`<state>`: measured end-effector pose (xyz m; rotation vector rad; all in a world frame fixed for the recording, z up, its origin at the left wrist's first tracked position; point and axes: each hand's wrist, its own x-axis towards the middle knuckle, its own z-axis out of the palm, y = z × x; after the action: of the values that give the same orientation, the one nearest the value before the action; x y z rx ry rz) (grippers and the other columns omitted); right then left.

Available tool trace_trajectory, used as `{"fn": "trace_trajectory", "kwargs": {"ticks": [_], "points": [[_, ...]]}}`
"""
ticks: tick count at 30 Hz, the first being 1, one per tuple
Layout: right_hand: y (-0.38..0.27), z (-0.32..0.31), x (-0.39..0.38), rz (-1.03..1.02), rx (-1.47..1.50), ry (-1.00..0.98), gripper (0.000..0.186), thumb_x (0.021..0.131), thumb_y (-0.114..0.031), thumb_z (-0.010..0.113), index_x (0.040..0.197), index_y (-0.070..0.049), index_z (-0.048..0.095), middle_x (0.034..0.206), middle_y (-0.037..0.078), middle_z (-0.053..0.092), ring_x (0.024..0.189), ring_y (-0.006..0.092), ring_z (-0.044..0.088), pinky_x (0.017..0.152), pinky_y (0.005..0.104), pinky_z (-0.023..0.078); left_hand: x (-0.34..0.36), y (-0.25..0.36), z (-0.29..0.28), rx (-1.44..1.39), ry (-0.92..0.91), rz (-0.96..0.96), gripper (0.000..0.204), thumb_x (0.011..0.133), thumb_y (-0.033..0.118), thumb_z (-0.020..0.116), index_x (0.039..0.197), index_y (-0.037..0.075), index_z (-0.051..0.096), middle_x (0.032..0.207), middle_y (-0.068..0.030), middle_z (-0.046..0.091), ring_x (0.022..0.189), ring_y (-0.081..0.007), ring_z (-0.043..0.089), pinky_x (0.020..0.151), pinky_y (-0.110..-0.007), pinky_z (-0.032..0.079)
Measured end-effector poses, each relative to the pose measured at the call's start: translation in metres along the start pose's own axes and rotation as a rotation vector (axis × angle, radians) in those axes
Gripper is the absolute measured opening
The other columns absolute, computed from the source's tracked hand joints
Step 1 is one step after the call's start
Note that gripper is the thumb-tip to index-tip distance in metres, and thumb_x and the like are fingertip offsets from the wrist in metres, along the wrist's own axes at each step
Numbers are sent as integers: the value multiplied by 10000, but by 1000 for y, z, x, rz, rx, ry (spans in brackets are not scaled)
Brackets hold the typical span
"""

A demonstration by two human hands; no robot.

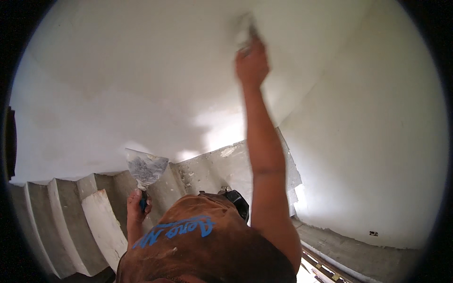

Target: The person applies plaster to a ceiling using a trowel and a putty knife. They spread the plaster in long strokes, occasionally reloading the trowel from the putty knife while standing on a staircase.

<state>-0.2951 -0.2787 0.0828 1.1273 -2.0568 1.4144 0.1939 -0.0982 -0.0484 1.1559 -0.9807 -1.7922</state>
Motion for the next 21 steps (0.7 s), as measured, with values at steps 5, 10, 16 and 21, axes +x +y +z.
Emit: {"fn": "trace_trajectory", "kwargs": {"ticks": [5, 10, 16, 21], "points": [[-78, 32, -209, -262, 145, -343, 602, 825, -100, 598, 1415, -138, 485, 1385, 208, 494, 1168, 357, 574, 951, 442, 507, 1, 15, 0, -21, -119, 35, 433, 964, 442, 583, 1094, 28, 583, 616, -54, 553, 406, -114, 454, 356, -240, 318], [-52, 24, -303, -211, 395, -601, 554, 845, -93, 587, 1388, -182, 519, 1208, 134, 643, 973, 287, 670, 808, 409, 559, -4, 38, 10, 19, -193, 156, 422, 976, 433, 562, 1080, 24, 553, 636, -60, 551, 400, -113, 442, 348, -227, 316], [29, -65, -91, 181, 265, -68, 563, 839, -308, 660, 1215, 99, 561, 1068, 289, 655, 974, 430, 656, 863, 476, 524, -19, 13, -19, -78, 59, 123, 334, 994, 381, 549, 1039, 51, 559, 651, -67, 562, 406, -137, 465, 348, -242, 354], [21, -83, 70, 258, 308, 138, 329, 791, -251, 576, 950, 28, 650, 890, 230, 695, 842, 424, 665, 798, 460, 520, -25, -6, -42, -133, 113, 72, 322, 988, 370, 563, 1038, 53, 575, 668, -69, 581, 415, -137, 468, 353, -254, 365]]}}
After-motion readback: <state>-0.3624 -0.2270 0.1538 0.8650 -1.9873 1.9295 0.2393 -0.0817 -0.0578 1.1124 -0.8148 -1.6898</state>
